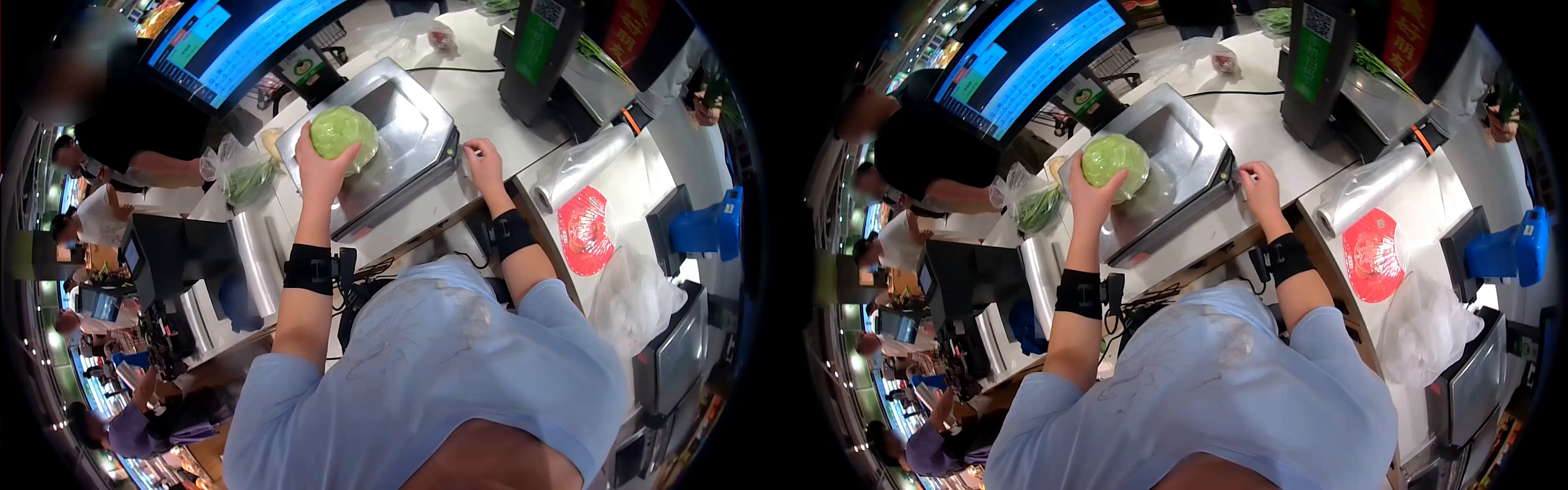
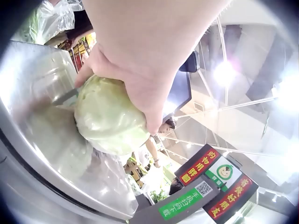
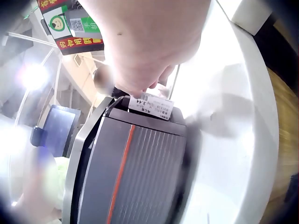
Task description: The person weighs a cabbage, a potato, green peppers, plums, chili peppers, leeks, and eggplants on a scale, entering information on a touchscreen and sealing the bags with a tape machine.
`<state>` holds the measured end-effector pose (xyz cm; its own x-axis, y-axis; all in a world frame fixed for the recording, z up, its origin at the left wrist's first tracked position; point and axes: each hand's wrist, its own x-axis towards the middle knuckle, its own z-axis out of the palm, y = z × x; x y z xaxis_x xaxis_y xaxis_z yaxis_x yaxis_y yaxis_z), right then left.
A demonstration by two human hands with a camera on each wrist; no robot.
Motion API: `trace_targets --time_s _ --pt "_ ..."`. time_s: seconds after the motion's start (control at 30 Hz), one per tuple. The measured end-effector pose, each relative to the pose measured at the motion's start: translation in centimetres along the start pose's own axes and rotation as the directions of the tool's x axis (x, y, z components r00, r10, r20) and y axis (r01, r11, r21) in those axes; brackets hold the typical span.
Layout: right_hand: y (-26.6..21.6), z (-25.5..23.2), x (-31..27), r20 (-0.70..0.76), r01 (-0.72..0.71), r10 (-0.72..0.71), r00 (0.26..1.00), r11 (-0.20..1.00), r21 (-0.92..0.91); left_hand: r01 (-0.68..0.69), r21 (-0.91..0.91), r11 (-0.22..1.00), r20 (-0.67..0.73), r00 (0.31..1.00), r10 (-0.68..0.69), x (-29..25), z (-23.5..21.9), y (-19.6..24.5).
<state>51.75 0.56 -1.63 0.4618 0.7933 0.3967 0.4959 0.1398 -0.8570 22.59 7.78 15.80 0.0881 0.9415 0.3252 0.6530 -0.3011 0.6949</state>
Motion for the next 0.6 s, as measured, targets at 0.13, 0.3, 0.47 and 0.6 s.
trace_targets --time_s 0.13,0.3,0.47,0.6 --pt "-1.3 -2.0 0.4 -0.174 -0.237 0.334 0.926 0.876 0.42 0.033 -0.094 0.995 -0.018 0.999 -0.035 0.1 -0.2 -1.0" --pt "-13.9 -3.6 2.9 0.258 -0.373 0.386 0.886 0.263 0.89 0.206 -0.553 0.808 0.005 0.97 -0.244 -0.4 -1.2 -3.5" --pt "-24.0 0.7 3.9 0.46 -0.407 0.004 0.888 0.469 0.783 0.133 -0.704 0.697 -0.01 0.981 -0.196 -3.3 -3.2 -1.1" --pt "-26.8 4.2 2.8 0.527 -0.413 -0.052 0.848 0.558 0.72 0.164 -0.816 0.554 0.022 0.967 -0.254 -5.7 -4.9 1.4"
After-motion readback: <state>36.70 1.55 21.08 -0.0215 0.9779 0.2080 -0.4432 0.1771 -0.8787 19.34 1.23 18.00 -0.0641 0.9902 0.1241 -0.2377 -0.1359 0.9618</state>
